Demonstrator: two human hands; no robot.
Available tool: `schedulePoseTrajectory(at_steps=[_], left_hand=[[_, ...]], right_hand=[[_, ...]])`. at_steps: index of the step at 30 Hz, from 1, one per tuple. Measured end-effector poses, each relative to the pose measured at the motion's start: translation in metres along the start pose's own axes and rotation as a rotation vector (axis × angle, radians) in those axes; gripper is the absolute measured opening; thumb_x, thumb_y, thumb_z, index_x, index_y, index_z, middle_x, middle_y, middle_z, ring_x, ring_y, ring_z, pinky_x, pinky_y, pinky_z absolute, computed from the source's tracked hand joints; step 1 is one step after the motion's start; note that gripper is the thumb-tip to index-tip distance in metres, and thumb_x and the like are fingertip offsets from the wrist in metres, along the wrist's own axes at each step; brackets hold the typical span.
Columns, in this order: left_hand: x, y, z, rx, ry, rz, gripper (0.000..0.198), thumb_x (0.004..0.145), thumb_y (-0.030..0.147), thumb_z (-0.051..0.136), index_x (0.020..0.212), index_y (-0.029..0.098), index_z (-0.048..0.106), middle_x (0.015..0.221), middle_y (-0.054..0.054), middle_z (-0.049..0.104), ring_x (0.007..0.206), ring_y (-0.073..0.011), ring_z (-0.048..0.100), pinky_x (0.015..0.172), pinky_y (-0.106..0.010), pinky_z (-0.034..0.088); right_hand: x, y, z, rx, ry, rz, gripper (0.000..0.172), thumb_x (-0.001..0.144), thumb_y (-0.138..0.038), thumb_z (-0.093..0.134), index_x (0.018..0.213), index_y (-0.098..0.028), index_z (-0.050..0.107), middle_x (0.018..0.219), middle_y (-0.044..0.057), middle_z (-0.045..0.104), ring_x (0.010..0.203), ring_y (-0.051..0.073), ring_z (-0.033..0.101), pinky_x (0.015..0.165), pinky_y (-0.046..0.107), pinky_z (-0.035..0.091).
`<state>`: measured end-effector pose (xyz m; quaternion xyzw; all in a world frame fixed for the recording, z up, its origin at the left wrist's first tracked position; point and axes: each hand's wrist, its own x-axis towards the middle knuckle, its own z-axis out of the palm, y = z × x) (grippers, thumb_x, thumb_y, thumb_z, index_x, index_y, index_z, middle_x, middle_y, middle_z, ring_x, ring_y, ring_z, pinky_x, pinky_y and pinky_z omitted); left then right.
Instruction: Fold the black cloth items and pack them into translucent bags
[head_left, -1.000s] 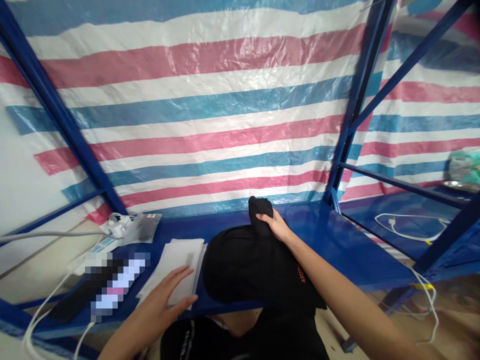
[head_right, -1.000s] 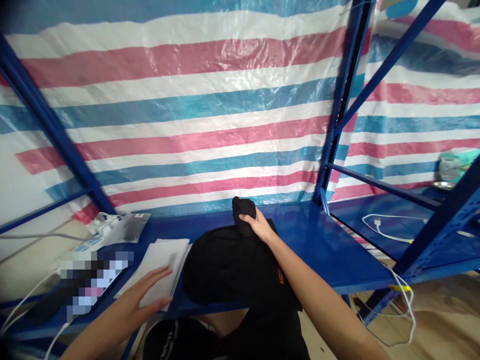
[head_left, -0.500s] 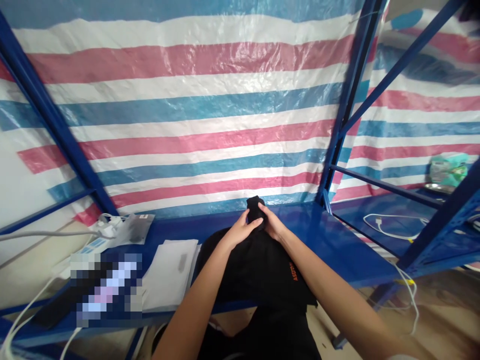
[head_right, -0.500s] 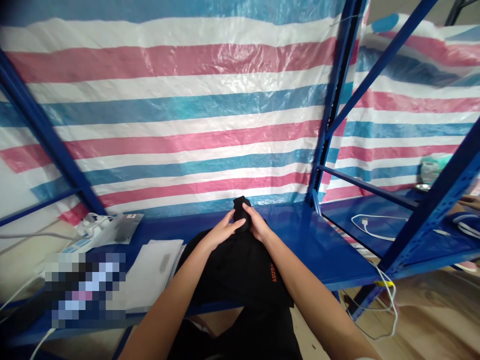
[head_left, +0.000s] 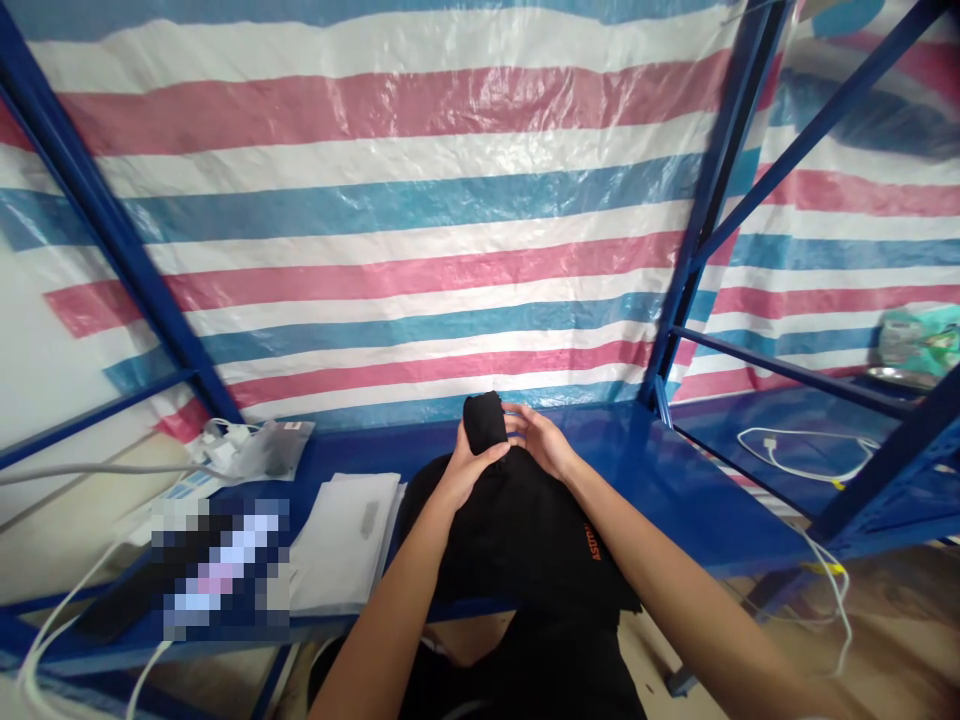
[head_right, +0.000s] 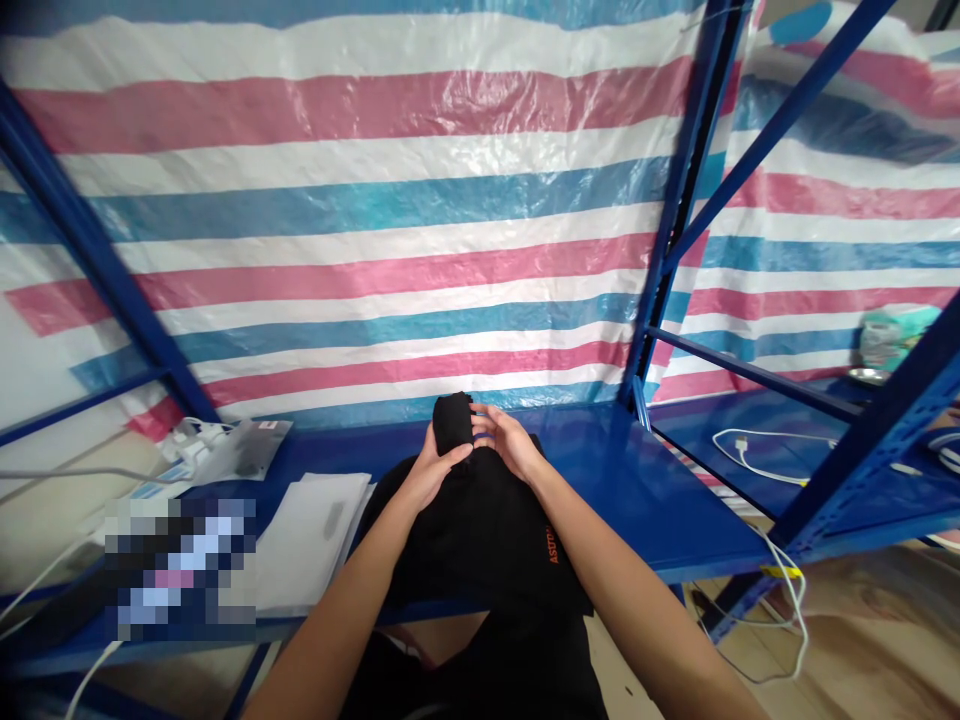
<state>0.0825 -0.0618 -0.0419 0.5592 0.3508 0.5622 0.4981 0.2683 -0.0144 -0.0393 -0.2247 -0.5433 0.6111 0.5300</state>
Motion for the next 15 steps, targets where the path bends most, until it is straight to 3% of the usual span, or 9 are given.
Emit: schedulePoseTrajectory(at_steps=[3,7,11,13,15], left_hand=[[-0.003,0.004,0.001,-0.054,-0.043,-0.027,0.119,0.078,0.028,0.096,0.169,0.036,0.02,0.168,-0.015,0.045,0.149,-0.0338,0.053,0.12,-0.051,0.049],[-0.005,0.01,0.0,-0.134,-0.111,-0.141,0.116,0.082,0.032,0.093,0.168,0.041,0.015,0.163,-0.018,0.049,0.133,-0.0364,0.066,0.101,-0.057,0.062],[-0.004,0.008,-0.002,-0.153,-0.062,-0.193,0.099,0.083,0.033,0.092,0.163,0.037,0.033,0.158,-0.014,0.056,0.134,-0.0349,0.066,0.1,-0.05,0.063],[-0.003,0.006,-0.003,-0.199,-0.022,-0.218,0.09,0.082,0.031,0.091,0.158,0.034,0.043,0.149,-0.012,0.065,0.131,-0.0337,0.068,0.101,-0.048,0.062],[-0.002,0.005,-0.004,-0.32,0.039,-0.249,0.077,0.082,0.027,0.088,0.151,0.028,0.054,0.138,-0.012,0.072,0.125,-0.0333,0.072,0.101,-0.048,0.062]], right_hand=[[0.0,0.005,-0.002,-0.098,-0.001,-0.052,0.053,0.09,-0.057,0.075,0.134,-0.027,0.074,0.12,0.007,0.081,0.105,0.027,0.075,0.096,0.045,0.061],[-0.003,0.009,-0.002,-0.372,-0.108,-0.175,0.042,0.095,-0.048,0.071,0.134,-0.034,0.076,0.131,0.004,0.077,0.12,0.029,0.071,0.108,0.053,0.056],[-0.005,0.012,0.0,-0.641,-0.199,-0.425,0.032,0.102,-0.039,0.064,0.13,-0.037,0.079,0.146,0.005,0.066,0.138,0.029,0.06,0.118,0.055,0.048],[-0.005,0.014,0.0,-0.728,-0.157,-0.489,0.032,0.102,-0.037,0.065,0.131,-0.036,0.078,0.145,0.008,0.063,0.138,0.03,0.058,0.118,0.055,0.048],[-0.004,0.016,-0.001,-0.773,-0.035,-0.477,0.033,0.099,-0.039,0.069,0.131,-0.033,0.078,0.142,0.01,0.06,0.136,0.03,0.057,0.115,0.053,0.05]])
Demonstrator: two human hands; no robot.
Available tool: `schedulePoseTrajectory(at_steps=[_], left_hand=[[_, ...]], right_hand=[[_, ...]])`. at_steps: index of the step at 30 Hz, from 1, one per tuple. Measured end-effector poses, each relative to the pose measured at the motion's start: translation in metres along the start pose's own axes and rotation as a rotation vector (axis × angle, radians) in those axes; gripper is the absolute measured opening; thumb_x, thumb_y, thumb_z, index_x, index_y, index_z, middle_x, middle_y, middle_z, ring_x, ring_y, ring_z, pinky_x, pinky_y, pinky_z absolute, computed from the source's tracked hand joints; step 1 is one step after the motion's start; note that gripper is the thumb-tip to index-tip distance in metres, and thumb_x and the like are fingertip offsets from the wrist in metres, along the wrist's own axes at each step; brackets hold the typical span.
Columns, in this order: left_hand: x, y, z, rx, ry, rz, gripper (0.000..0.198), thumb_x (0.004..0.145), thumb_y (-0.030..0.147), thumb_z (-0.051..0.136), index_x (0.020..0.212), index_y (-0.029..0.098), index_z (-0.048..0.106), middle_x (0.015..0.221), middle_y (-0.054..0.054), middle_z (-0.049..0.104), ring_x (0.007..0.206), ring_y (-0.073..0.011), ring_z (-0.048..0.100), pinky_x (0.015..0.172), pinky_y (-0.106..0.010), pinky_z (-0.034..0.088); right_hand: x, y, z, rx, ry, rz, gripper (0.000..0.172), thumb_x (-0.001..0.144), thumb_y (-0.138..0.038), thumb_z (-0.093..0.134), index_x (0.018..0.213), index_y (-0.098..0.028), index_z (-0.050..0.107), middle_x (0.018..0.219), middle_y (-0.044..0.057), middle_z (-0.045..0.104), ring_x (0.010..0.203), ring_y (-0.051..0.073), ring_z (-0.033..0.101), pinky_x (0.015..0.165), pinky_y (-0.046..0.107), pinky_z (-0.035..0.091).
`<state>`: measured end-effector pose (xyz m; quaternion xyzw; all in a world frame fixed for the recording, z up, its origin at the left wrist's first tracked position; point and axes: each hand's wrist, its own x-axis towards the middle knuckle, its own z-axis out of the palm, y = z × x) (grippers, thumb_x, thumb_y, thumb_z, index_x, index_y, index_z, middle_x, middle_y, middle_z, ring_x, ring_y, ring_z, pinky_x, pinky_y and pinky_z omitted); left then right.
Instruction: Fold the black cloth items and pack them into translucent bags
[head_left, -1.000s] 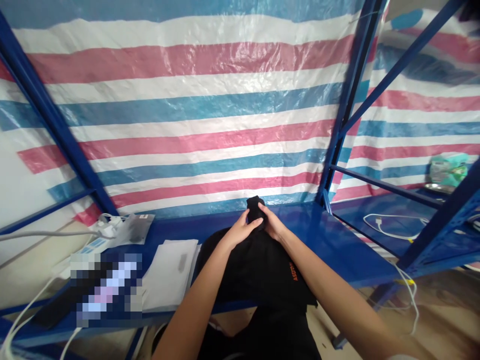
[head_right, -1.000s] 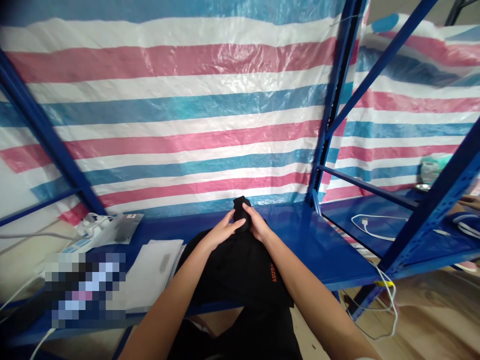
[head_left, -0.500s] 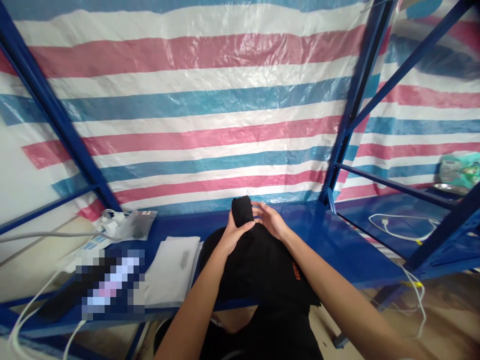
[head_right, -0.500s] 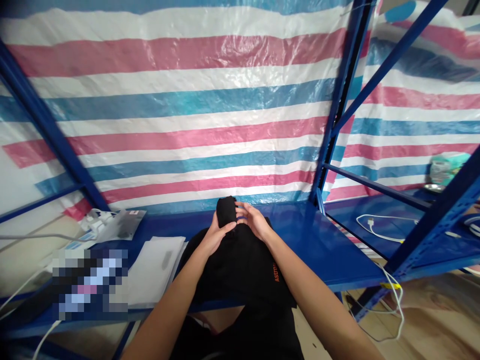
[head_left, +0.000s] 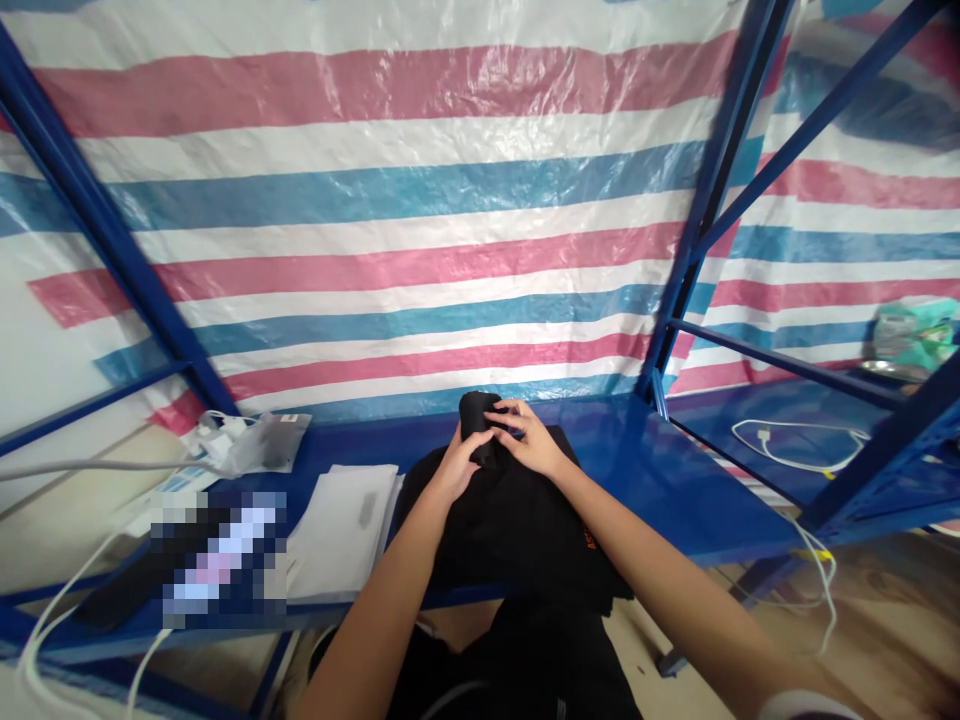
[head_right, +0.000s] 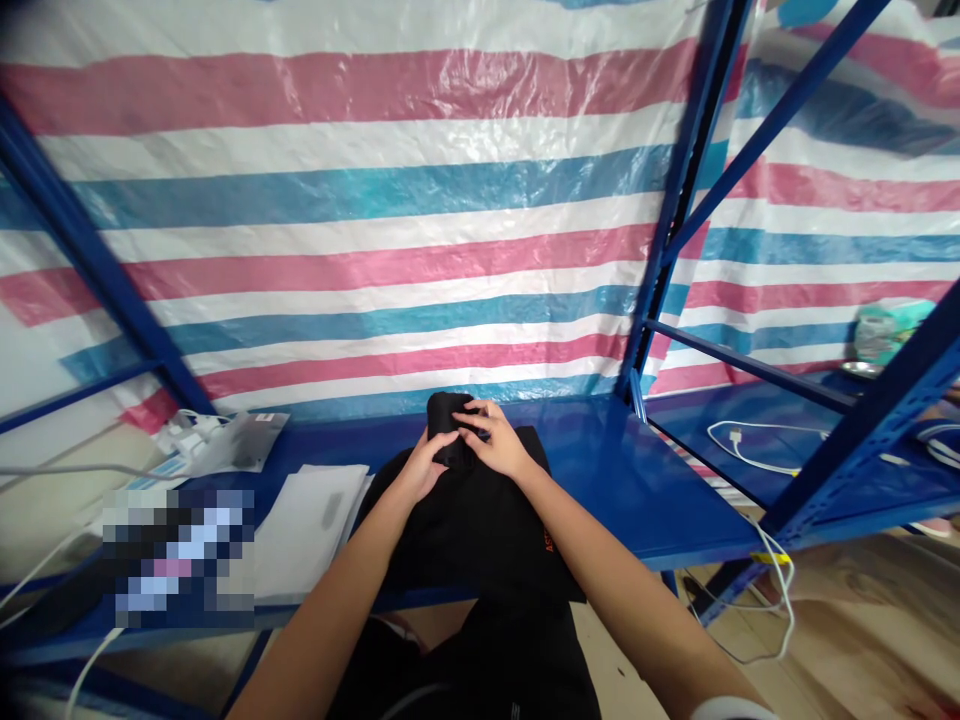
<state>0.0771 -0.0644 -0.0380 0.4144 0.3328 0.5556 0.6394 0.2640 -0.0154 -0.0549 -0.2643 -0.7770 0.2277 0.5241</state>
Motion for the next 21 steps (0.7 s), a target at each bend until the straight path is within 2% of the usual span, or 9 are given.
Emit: schedulePoseTrajectory(at_steps=[2,5,6,8,12,15,17,19,21], left_hand=[[0.001,0.001,-0.001,-0.127,0.045,-0.038,0.059,0.083,0.027,0.081,0.14,0.019,0.064,0.129,-0.014,0.077,0.119,-0.0346,0.074,0.1,-0.051,0.063],[0.001,0.006,-0.002,-0.247,0.05,-0.078,0.045,0.088,0.032,0.071,0.127,0.01,0.071,0.124,-0.02,0.078,0.115,-0.0366,0.075,0.099,-0.054,0.064],[0.001,0.007,-0.002,-0.285,0.045,-0.081,0.043,0.089,0.032,0.068,0.125,0.009,0.072,0.125,-0.02,0.078,0.115,-0.0363,0.075,0.098,-0.053,0.064],[0.001,0.01,-0.003,-0.372,0.05,-0.082,0.042,0.09,0.032,0.065,0.124,0.008,0.072,0.126,-0.02,0.078,0.113,-0.0345,0.076,0.097,-0.05,0.065],[0.0,0.015,-0.005,-0.477,0.101,-0.066,0.038,0.093,0.03,0.064,0.123,0.009,0.073,0.12,-0.017,0.08,0.102,-0.0289,0.079,0.086,-0.04,0.068],[-0.001,0.019,-0.007,-0.543,0.14,-0.054,0.034,0.094,0.029,0.065,0.122,0.011,0.073,0.115,-0.014,0.081,0.096,-0.0251,0.079,0.078,-0.033,0.067],[-0.001,0.021,-0.008,-0.577,0.139,-0.053,0.032,0.095,0.03,0.065,0.12,0.012,0.073,0.114,-0.013,0.082,0.097,-0.0245,0.079,0.079,-0.032,0.067],[0.0,0.023,-0.01,-0.576,0.149,-0.04,0.029,0.096,0.03,0.063,0.118,0.013,0.073,0.112,-0.012,0.082,0.097,-0.0235,0.079,0.082,-0.032,0.067],[0.002,0.023,-0.012,-0.544,0.181,-0.019,0.026,0.097,0.029,0.063,0.115,0.014,0.073,0.108,-0.01,0.082,0.095,-0.0213,0.079,0.081,-0.029,0.067]], right_hand=[[0.001,0.004,0.0,-0.001,0.122,0.157,0.041,0.094,-0.044,0.076,0.132,-0.03,0.075,0.143,0.012,0.057,0.133,0.031,0.058,0.109,0.05,0.054],[0.003,0.011,-0.002,0.281,0.289,0.508,0.063,0.082,-0.048,0.088,0.138,-0.03,0.067,0.149,0.009,0.057,0.129,0.029,0.06,0.105,0.043,0.055],[0.004,0.013,-0.003,0.401,0.303,0.604,0.066,0.08,-0.049,0.09,0.138,-0.029,0.066,0.147,0.009,0.06,0.126,0.029,0.062,0.103,0.041,0.056],[0.006,0.015,-0.005,0.582,0.26,0.718,0.061,0.08,-0.051,0.09,0.131,-0.026,0.068,0.136,0.008,0.069,0.117,0.027,0.068,0.095,0.037,0.058],[0.007,0.013,-0.008,0.756,0.128,0.789,0.041,0.083,-0.052,0.088,0.106,-0.021,0.075,0.111,0.007,0.079,0.095,0.021,0.074,0.08,0.028,0.06],[0.007,0.009,-0.01,0.889,0.077,0.839,0.038,0.088,-0.055,0.083,0.107,-0.023,0.073,0.105,0.004,0.08,0.086,0.018,0.075,0.079,0.029,0.063],[0.006,0.005,-0.011,0.972,0.032,0.858,0.037,0.09,-0.054,0.082,0.109,-0.024,0.071,0.104,0.005,0.081,0.085,0.02,0.077,0.084,0.034,0.066],[0.006,0.002,-0.013,1.044,-0.022,0.859,0.035,0.091,-0.047,0.083,0.11,-0.022,0.07,0.104,0.007,0.082,0.089,0.022,0.08,0.088,0.039,0.068],[0.005,0.002,-0.014,1.14,-0.047,0.822,0.03,0.089,-0.033,0.086,0.109,-0.019,0.069,0.103,0.009,0.083,0.088,0.023,0.082,0.086,0.038,0.069]])
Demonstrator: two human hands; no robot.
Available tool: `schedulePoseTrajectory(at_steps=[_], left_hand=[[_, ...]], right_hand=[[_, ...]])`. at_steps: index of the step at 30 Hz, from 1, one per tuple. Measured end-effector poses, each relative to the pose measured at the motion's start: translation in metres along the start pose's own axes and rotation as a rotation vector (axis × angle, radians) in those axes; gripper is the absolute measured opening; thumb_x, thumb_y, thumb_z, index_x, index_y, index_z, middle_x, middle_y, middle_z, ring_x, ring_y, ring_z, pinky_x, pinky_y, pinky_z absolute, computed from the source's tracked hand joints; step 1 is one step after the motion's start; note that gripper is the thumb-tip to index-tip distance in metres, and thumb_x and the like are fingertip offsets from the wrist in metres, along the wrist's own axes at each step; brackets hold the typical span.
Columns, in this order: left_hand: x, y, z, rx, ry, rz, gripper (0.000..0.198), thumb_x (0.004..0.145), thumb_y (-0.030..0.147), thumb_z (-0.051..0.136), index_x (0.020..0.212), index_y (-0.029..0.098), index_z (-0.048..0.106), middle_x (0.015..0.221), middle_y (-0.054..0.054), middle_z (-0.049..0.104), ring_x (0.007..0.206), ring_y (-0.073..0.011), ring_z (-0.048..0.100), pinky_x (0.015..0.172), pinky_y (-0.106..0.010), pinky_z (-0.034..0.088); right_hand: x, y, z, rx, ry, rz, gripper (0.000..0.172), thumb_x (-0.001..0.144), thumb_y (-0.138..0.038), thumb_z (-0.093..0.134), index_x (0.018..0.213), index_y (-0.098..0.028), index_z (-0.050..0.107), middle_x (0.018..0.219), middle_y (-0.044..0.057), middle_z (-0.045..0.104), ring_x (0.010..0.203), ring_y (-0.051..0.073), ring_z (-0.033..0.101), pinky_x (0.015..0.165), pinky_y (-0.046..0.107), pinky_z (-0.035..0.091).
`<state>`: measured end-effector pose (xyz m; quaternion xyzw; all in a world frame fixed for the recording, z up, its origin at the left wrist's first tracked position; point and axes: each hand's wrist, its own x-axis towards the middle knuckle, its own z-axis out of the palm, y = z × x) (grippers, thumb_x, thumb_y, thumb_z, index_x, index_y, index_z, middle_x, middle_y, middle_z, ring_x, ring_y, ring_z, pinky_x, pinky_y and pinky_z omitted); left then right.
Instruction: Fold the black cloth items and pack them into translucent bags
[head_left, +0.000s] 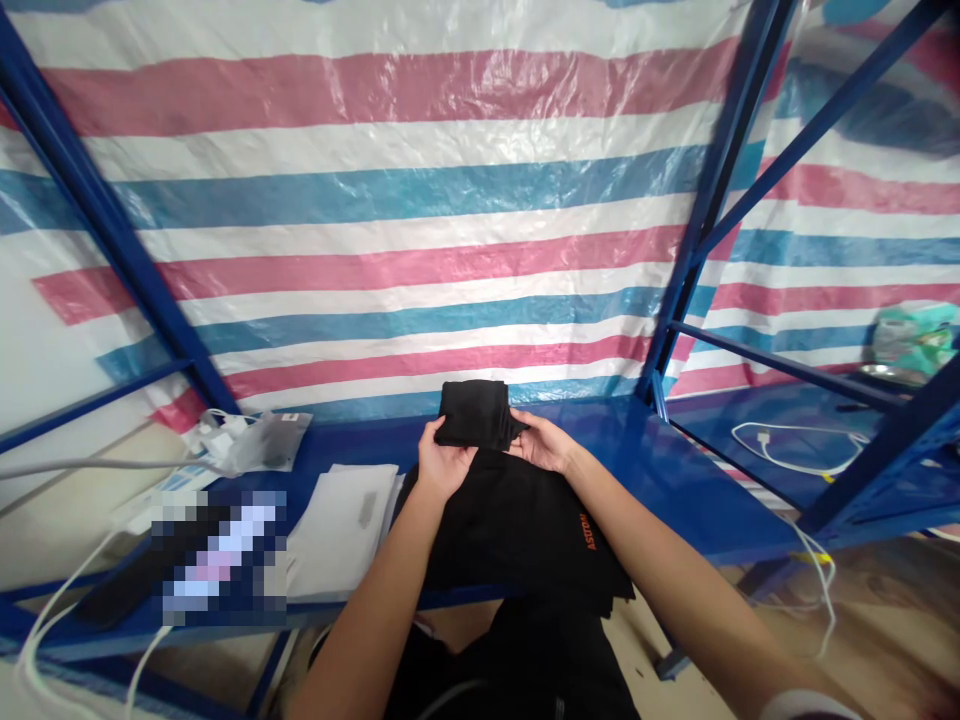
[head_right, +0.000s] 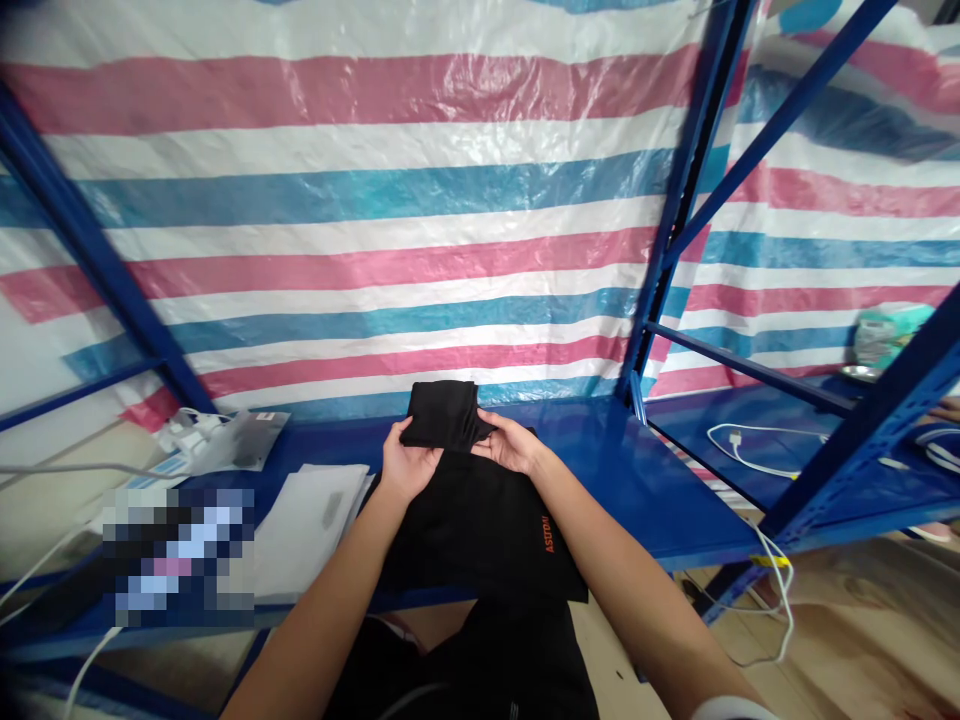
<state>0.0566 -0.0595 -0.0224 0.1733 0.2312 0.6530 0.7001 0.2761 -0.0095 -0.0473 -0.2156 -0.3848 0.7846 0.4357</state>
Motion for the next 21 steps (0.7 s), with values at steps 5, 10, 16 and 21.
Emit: schedulePoseTrajectory(at_steps=[5,10,16,21], left_hand=[[0.007,-0.009,-0.005,0.111,0.029,0.0,0.028,0.097,0.031,0.065,0.12,0.016,0.072,0.114,-0.012,0.08,0.093,-0.0228,0.078,0.076,-0.033,0.068],[0.008,-0.028,-0.009,0.531,-0.07,0.278,0.042,0.104,0.048,0.062,0.141,0.028,0.062,0.161,-0.012,0.054,0.137,-0.0317,0.062,0.099,-0.049,0.064],[-0.016,-0.026,0.001,1.164,-0.245,0.87,0.048,0.109,0.054,0.052,0.151,0.03,0.057,0.163,-0.011,0.051,0.153,-0.0306,0.046,0.125,-0.051,0.041],[-0.026,-0.029,0.009,1.373,-0.345,0.912,0.073,0.093,0.051,0.079,0.157,0.027,0.052,0.153,-0.014,0.063,0.145,-0.0362,0.056,0.125,-0.057,0.04]], right_hand=[[0.001,-0.01,-0.006,0.177,-0.045,-0.164,0.024,0.088,-0.01,0.082,0.107,-0.018,0.068,0.092,0.002,0.084,0.073,0.016,0.081,0.071,0.022,0.069],[-0.005,-0.029,-0.013,0.338,-0.026,-0.337,0.021,0.094,-0.012,0.073,0.113,-0.021,0.069,0.103,0.0,0.085,0.089,0.013,0.083,0.077,0.017,0.069],[-0.013,-0.034,-0.011,0.389,-0.046,-0.353,0.03,0.095,-0.012,0.069,0.123,-0.023,0.068,0.105,0.002,0.085,0.094,0.016,0.083,0.081,0.024,0.071],[-0.02,-0.023,0.012,0.172,-0.247,-0.211,0.03,0.099,-0.032,0.071,0.126,-0.018,0.069,0.123,0.009,0.081,0.109,0.021,0.08,0.096,0.032,0.067]])
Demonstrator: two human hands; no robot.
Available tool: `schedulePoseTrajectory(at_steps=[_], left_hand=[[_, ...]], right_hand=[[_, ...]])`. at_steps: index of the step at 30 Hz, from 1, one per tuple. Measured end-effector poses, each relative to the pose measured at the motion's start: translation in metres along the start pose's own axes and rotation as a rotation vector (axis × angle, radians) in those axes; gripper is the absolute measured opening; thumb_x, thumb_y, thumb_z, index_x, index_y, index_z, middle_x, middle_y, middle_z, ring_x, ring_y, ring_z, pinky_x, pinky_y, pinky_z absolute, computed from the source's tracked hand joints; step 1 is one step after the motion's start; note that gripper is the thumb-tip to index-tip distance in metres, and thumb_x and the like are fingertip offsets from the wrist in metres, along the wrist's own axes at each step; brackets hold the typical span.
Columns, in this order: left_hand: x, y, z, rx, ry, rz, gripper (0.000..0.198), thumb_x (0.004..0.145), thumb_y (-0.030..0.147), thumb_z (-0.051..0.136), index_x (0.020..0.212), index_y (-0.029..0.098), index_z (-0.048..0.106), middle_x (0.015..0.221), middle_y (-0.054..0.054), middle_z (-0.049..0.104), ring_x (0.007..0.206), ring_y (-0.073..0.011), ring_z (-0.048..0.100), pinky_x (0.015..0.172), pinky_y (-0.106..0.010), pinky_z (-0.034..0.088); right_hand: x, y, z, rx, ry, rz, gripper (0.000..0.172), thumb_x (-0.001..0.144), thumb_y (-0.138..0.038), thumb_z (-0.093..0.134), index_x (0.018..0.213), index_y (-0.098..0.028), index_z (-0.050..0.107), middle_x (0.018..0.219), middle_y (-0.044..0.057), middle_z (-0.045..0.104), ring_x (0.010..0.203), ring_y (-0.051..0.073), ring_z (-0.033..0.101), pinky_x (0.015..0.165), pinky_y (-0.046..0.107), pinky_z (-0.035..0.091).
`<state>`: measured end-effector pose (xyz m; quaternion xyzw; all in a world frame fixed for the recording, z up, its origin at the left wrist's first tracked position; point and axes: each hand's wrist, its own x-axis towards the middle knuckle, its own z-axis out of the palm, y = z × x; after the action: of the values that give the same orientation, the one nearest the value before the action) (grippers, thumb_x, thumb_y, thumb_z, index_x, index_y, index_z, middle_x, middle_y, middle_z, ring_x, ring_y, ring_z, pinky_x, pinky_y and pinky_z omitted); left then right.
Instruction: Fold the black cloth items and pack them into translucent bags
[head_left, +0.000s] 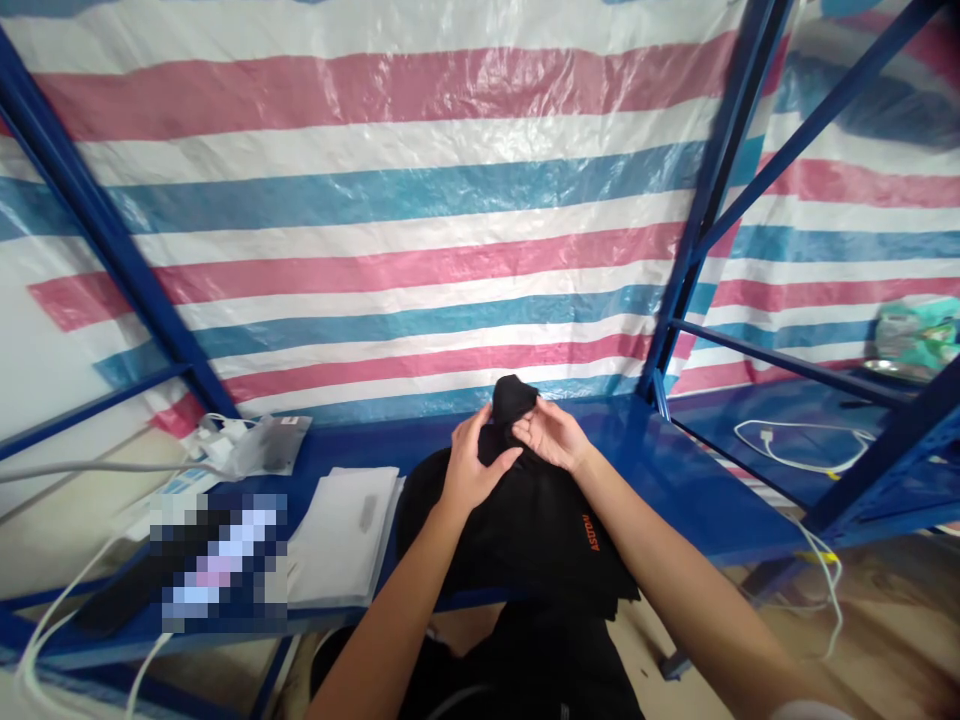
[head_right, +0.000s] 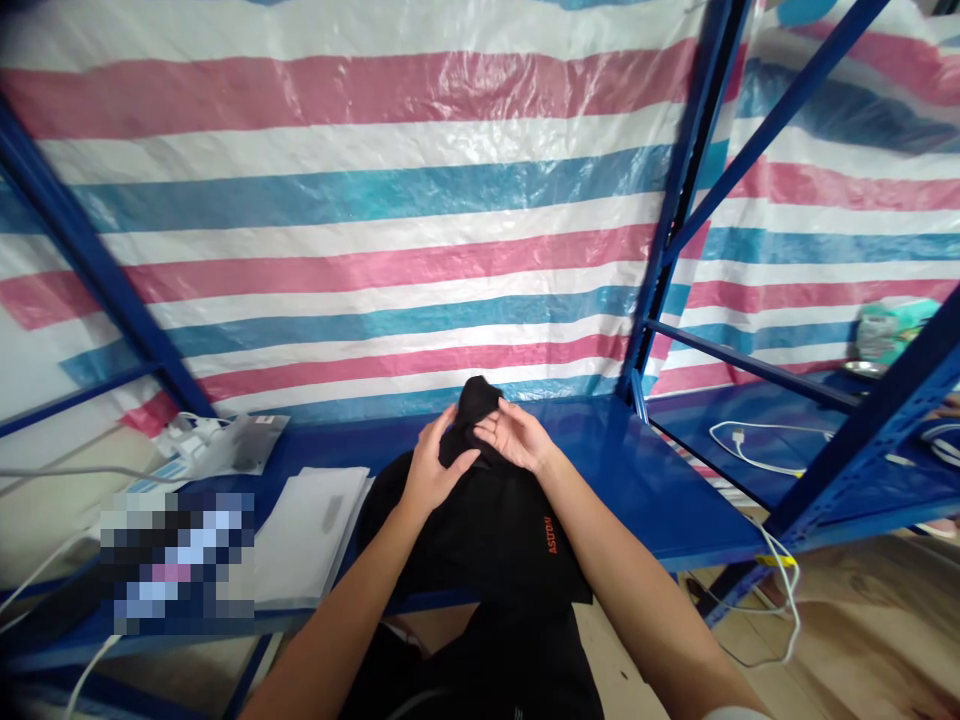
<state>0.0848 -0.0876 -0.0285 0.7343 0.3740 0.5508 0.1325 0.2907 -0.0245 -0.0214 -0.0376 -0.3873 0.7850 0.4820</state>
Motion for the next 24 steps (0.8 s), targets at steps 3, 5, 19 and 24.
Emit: schedulePoseTrajectory(at_steps=[3,5,19,24], left_hand=[[0.002,-0.014,0.008,-0.18,0.025,-0.211,0.073,0.09,0.047,0.083,0.153,0.023,0.055,0.143,-0.016,0.07,0.122,-0.0336,0.073,0.105,-0.049,0.06],[0.004,-0.026,0.01,-0.312,0.104,-0.342,0.063,0.084,0.045,0.088,0.138,0.02,0.067,0.133,-0.015,0.075,0.117,-0.0345,0.074,0.099,-0.047,0.062],[0.048,0.068,-0.019,-0.888,0.169,-0.475,0.039,0.075,0.024,0.093,0.111,0.015,0.079,0.113,-0.012,0.083,0.12,-0.0389,0.074,0.107,-0.051,0.058],[0.051,0.11,-0.065,-0.923,0.221,-0.433,0.035,0.08,0.02,0.089,0.113,0.014,0.078,0.117,-0.012,0.081,0.126,-0.0376,0.072,0.109,-0.05,0.059]], right_hand=[[-0.001,0.002,0.007,-0.113,-0.118,0.11,0.056,0.098,-0.058,0.068,0.136,-0.017,0.067,0.147,0.015,0.069,0.134,0.031,0.069,0.113,0.045,0.057],[0.001,0.002,0.003,-0.184,-0.077,0.089,0.062,0.096,-0.066,0.068,0.137,-0.019,0.068,0.149,0.015,0.068,0.135,0.032,0.067,0.114,0.047,0.056],[-0.003,-0.005,-0.003,-0.713,0.105,-0.149,0.046,0.074,-0.035,0.096,0.116,-0.026,0.08,0.127,0.003,0.079,0.127,0.029,0.07,0.109,0.04,0.057],[-0.03,-0.034,0.018,-0.695,-0.042,0.081,0.041,0.078,-0.033,0.094,0.113,-0.02,0.078,0.103,0.004,0.083,0.084,0.022,0.079,0.079,0.032,0.064]])
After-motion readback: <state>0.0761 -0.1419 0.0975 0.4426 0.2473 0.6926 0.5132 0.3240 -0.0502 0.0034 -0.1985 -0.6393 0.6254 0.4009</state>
